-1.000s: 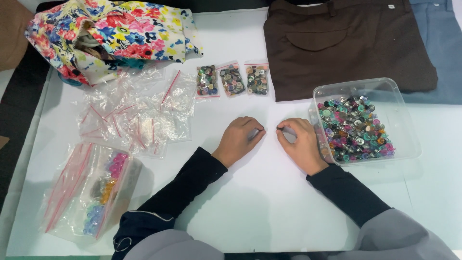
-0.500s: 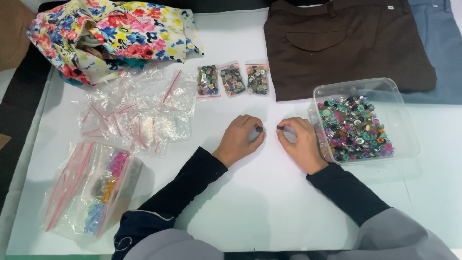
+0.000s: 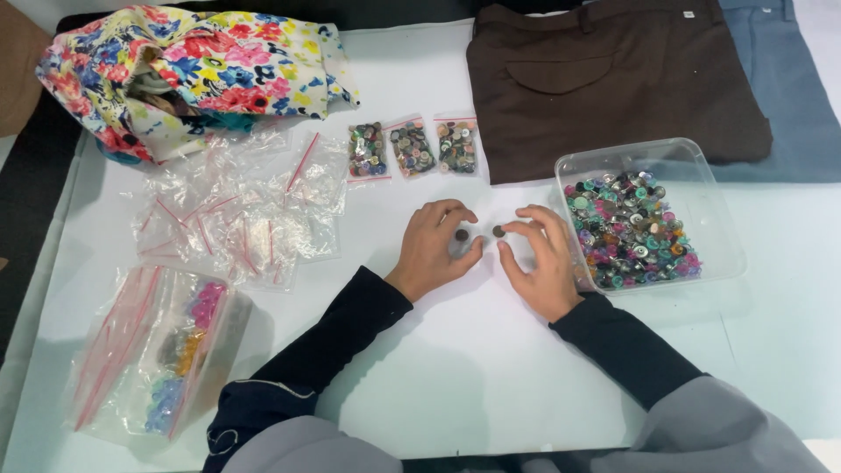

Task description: Sorting specific buttons from a mixed container into small plastic bags

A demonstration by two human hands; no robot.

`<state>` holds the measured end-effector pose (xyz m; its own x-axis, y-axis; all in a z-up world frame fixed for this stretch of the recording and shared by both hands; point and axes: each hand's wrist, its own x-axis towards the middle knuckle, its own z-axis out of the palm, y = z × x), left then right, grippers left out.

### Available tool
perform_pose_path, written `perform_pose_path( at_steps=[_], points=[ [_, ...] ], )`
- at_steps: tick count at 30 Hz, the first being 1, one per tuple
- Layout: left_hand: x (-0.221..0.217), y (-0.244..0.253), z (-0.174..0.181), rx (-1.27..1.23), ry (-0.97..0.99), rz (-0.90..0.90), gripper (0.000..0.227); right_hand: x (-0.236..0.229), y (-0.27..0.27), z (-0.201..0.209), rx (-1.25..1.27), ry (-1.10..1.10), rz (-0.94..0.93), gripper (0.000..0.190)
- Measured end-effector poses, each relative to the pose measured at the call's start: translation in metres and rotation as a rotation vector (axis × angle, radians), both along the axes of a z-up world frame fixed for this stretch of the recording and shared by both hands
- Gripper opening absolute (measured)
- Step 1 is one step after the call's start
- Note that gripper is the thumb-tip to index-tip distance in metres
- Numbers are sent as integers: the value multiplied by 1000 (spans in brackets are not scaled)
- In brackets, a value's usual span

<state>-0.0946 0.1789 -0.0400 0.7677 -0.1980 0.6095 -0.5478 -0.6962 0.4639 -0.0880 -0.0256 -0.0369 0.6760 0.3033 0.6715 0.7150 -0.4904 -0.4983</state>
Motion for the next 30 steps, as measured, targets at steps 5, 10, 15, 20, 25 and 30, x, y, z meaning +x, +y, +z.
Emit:
perform_pose_path(
  at_steps=[5,10,15,20,25,30],
  points=[
    [19,-40,22,-101,-102,-64,21,-40,-14,-17,41,-417,-24,16],
    [43,-103,49,-96,-231,-133,16,-43,-58,3,-34,-709,-95,16],
    [68,-160,52,90,70,-235,16,14,-88,78,-60,-323,-288,24],
    [101,-172,22,309,157,-161,9,55,-135,61,-153,294,-109,25],
    [111,-174,4,410,171,-133,5,46,-116,79,-378,458,-47,26],
    [107,-173,5,485,162,-191,8,55,-124,60,-576,473,-32,26]
  ],
)
